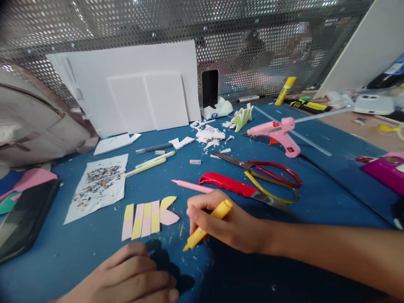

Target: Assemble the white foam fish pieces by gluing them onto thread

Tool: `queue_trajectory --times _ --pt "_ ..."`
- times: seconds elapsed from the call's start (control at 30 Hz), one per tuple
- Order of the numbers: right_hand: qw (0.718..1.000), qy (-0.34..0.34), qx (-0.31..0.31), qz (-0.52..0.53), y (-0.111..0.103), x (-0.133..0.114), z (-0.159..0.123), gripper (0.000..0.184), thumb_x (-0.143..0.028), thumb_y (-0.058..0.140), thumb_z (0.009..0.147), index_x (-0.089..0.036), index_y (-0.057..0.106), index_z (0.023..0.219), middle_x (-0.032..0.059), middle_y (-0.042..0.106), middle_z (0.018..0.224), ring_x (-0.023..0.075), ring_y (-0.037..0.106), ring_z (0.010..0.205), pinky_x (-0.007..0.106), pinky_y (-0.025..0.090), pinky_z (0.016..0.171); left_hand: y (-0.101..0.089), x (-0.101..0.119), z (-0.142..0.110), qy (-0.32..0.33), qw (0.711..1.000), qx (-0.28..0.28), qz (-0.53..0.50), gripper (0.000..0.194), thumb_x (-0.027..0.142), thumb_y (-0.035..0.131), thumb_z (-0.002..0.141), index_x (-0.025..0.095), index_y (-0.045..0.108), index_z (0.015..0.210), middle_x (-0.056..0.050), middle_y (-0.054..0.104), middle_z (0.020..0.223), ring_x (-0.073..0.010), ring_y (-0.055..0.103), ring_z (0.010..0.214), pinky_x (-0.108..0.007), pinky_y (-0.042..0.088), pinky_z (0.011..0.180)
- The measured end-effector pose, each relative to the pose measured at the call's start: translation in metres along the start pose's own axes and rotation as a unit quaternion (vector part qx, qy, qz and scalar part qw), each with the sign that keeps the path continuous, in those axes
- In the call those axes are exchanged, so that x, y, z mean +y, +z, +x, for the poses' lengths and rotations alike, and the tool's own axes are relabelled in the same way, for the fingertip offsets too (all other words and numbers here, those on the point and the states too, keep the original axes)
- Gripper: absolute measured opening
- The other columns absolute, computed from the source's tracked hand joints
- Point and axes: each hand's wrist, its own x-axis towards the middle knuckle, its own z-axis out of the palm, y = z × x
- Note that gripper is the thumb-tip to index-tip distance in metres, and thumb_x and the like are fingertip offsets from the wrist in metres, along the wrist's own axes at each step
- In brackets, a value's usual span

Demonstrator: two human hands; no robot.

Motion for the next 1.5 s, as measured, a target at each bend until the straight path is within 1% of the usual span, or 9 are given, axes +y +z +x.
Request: queue_trajectory --times 0.1,0.17,0.33,0.5,0.6,0.73,0.9,1.13,1.5 --pt "1.000 -0.017 0.006 -0.017 -0.001 0.000 0.001 0.050 -0.049 0.047 0.102 -0.014 0.064 0.071 0.0014 0.056 0.067 0.0107 0.054 0.062 0.024 0.040 0.057 -0.027 -0.009 -0.003 0.000 0.999 -0.044 -0.015 0.029 0.016 0.043 0.106 0.016 0.066 0.125 -0.002 0.077 0.106 -0.0127 0.070 0.095 -0.030 0.050 0.105" --pt "0.999 -0.033 0.012 -0.022 -0.001 0.000 0.001 0.051 -0.049 0.046 0.102 -0.014 0.064 0.070 0.0014 0.057 0.066 0.0108 0.054 0.061 0.024 0.040 0.057 -0.054 -0.020 -0.013 -0.052 0.994 -0.095 0.023 0.027 0.020 0.053 0.103 0.018 0.063 0.128 -0.004 0.075 0.113 -0.0153 0.068 0.107 -0.031 0.050 0.107" --pt "1.000 -0.018 0.005 -0.018 0.000 -0.003 0.001 0.051 -0.050 0.043 0.103 -0.015 0.062 0.071 0.0012 0.056 0.065 0.0116 0.055 0.060 0.025 0.041 0.055 -0.102 -0.036 -0.056 -0.336 0.927 -0.124 0.113 0.038 0.041 0.051 0.099 0.031 0.054 0.136 -0.002 0.064 0.134 -0.0213 0.064 0.120 -0.037 0.055 0.104" --pt "0.999 -0.010 0.003 -0.053 0.001 -0.007 0.001 0.053 -0.050 0.040 0.103 -0.016 0.063 0.070 0.0017 0.058 0.069 0.0118 0.056 0.062 0.026 0.042 0.057 -0.097 -0.025 -0.074 -0.350 0.922 -0.127 0.108 0.047 0.025 0.035 0.099 0.034 0.049 0.143 0.000 0.062 0.140 -0.0225 0.059 0.130 -0.037 0.053 0.106" --pt "0.997 -0.021 0.009 -0.068 0.002 -0.007 0.001 0.052 -0.049 0.040 0.104 -0.016 0.063 0.070 0.0012 0.058 0.068 0.0118 0.055 0.062 0.026 0.042 0.058 -0.097 -0.025 -0.077 -0.350 0.915 -0.128 0.154 0.054 0.046 0.050 0.097 0.032 0.041 0.148 -0.005 0.059 0.143 -0.0286 0.059 0.129 -0.044 0.053 0.105" --pt "0.997 -0.028 0.011 -0.069 0.003 -0.007 0.000 0.052 -0.048 0.041 0.103 -0.016 0.063 0.069 0.0009 0.057 0.066 0.0110 0.054 0.061 0.026 0.041 0.058 -0.099 -0.032 -0.081 -0.376 0.897 -0.111 0.202 0.074 0.066 0.062 0.087 0.027 0.040 0.147 -0.010 0.065 0.121 -0.0307 0.068 0.108 -0.046 0.060 0.089" --pt "0.996 -0.032 0.014 -0.079 0.004 -0.009 0.000 0.050 -0.045 0.042 0.103 -0.016 0.064 0.068 0.0014 0.058 0.066 0.0113 0.054 0.062 0.026 0.042 0.059 -0.094 -0.035 -0.082 -0.366 0.910 -0.110 0.160 0.065 0.055 0.061 0.092 0.026 0.039 0.145 -0.005 0.069 0.105 -0.0242 0.073 0.092 -0.035 0.061 0.080" --pt "0.997 -0.021 0.007 -0.076 0.004 -0.010 0.000 0.050 -0.046 0.042 0.103 -0.015 0.064 0.070 0.0020 0.058 0.067 0.0115 0.055 0.062 0.025 0.042 0.058 -0.094 -0.039 -0.071 -0.362 0.916 -0.149 0.088 0.066 0.036 0.053 0.098 0.029 0.022 0.156 -0.006 0.069 0.122 -0.0248 0.066 0.120 -0.041 0.057 0.098" --pt "0.997 -0.037 0.011 -0.070 0.004 -0.005 0.000 0.050 -0.044 0.042 0.103 -0.014 0.064 0.070 0.0020 0.059 0.066 0.0096 0.056 0.059 0.022 0.042 0.057 -0.084 -0.053 -0.069 -0.357 0.924 -0.133 0.047 0.063 0.034 0.046 0.100 0.033 0.021 0.158 -0.005 0.068 0.124 -0.0243 0.064 0.120 -0.045 0.054 0.102"
